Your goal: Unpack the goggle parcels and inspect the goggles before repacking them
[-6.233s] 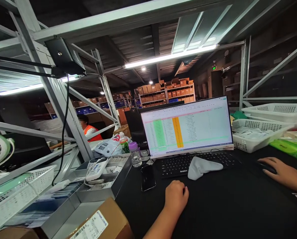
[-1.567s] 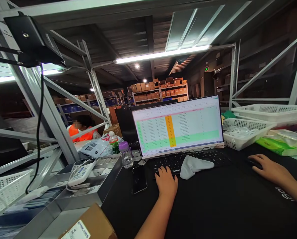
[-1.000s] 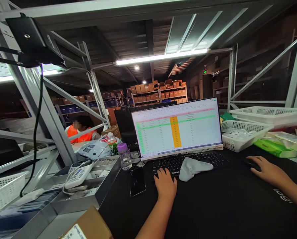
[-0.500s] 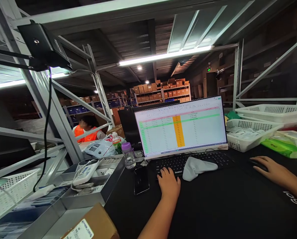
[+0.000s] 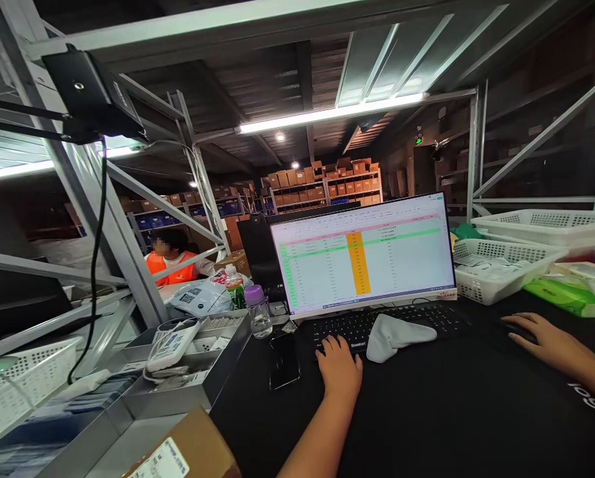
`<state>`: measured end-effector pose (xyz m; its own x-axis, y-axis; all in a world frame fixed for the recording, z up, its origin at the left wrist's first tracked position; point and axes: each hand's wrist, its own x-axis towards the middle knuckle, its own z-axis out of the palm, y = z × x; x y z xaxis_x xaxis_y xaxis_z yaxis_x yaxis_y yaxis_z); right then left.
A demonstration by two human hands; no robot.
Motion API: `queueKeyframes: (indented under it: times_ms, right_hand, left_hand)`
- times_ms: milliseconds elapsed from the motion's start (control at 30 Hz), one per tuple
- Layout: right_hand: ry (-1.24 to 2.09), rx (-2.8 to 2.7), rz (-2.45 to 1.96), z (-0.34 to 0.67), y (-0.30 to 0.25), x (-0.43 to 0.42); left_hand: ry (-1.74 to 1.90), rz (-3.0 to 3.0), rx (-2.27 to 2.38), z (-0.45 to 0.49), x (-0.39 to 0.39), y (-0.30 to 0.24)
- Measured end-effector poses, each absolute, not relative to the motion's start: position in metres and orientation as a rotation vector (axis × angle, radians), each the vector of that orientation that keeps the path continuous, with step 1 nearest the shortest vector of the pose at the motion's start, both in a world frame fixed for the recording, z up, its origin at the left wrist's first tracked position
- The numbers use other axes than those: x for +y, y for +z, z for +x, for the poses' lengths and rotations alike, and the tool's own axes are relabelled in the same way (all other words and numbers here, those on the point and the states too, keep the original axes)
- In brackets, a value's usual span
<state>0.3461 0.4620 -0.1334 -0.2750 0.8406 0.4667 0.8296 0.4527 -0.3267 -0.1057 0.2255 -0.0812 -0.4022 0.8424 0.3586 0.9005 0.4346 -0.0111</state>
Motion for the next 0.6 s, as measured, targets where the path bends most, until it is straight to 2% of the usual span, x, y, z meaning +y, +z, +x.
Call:
queueKeyframes:
  times_ms: [600]
  right_hand:
    - [0.069,-2.12,-1.315,0.35,-0.138,0.467]
  left_hand:
    - [-0.221,-1.479,-2.392,-0.107,0.226,-0.082]
